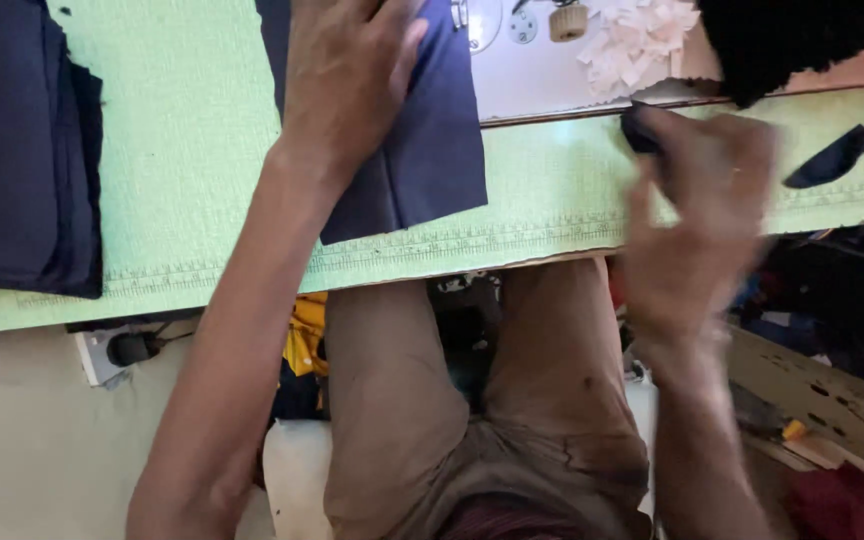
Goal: Folding and preparing small fabric pieces for sewing on an industrial sewing machine
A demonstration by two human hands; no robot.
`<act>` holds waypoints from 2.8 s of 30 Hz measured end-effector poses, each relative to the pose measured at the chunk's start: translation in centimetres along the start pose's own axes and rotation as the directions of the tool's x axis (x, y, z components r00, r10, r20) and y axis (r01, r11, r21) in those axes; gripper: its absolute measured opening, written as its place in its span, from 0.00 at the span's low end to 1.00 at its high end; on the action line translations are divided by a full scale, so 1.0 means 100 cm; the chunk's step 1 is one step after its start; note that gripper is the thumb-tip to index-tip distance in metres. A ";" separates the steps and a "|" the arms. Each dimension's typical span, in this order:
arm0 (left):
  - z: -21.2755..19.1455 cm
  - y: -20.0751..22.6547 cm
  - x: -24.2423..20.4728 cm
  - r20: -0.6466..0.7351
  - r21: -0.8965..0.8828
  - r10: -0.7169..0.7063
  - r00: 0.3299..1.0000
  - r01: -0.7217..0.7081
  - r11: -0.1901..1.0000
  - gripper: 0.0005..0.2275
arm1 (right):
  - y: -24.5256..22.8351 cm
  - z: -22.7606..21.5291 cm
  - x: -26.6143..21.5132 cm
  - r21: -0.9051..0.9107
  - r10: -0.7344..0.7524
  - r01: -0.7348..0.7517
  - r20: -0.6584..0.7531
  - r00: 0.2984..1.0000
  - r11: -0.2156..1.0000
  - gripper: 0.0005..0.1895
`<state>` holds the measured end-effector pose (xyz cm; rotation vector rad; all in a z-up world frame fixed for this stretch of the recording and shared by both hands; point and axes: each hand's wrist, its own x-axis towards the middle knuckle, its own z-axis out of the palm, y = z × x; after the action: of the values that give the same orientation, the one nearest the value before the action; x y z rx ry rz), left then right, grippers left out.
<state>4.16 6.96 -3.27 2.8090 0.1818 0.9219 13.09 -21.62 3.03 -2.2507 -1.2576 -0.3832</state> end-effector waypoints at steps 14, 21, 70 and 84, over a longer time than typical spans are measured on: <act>-0.026 0.149 -0.030 -0.080 -0.387 -0.159 0.984 0.116 0.915 0.06 | 0.066 -0.021 -0.019 -0.159 -0.020 0.056 0.223 0.975 0.986 0.09; 0.037 0.204 -0.017 0.121 -0.283 -0.066 0.990 0.098 0.954 0.22 | 0.052 -0.026 -0.018 0.006 -0.006 0.005 0.205 0.979 1.000 0.03; -0.090 0.114 -0.021 0.206 -0.629 -0.451 0.868 0.470 0.619 0.04 | -0.061 -0.003 0.016 0.542 0.270 -0.743 0.705 0.656 0.392 0.02; -0.020 0.085 -0.016 0.081 -0.286 -0.366 0.927 0.373 0.883 0.20 | -0.039 0.022 0.046 0.402 0.112 -0.472 0.657 0.746 0.784 0.11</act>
<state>2.24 -1.38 -0.87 2.3896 0.5118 0.7512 12.15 -15.52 4.65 -2.0413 -1.0406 0.8118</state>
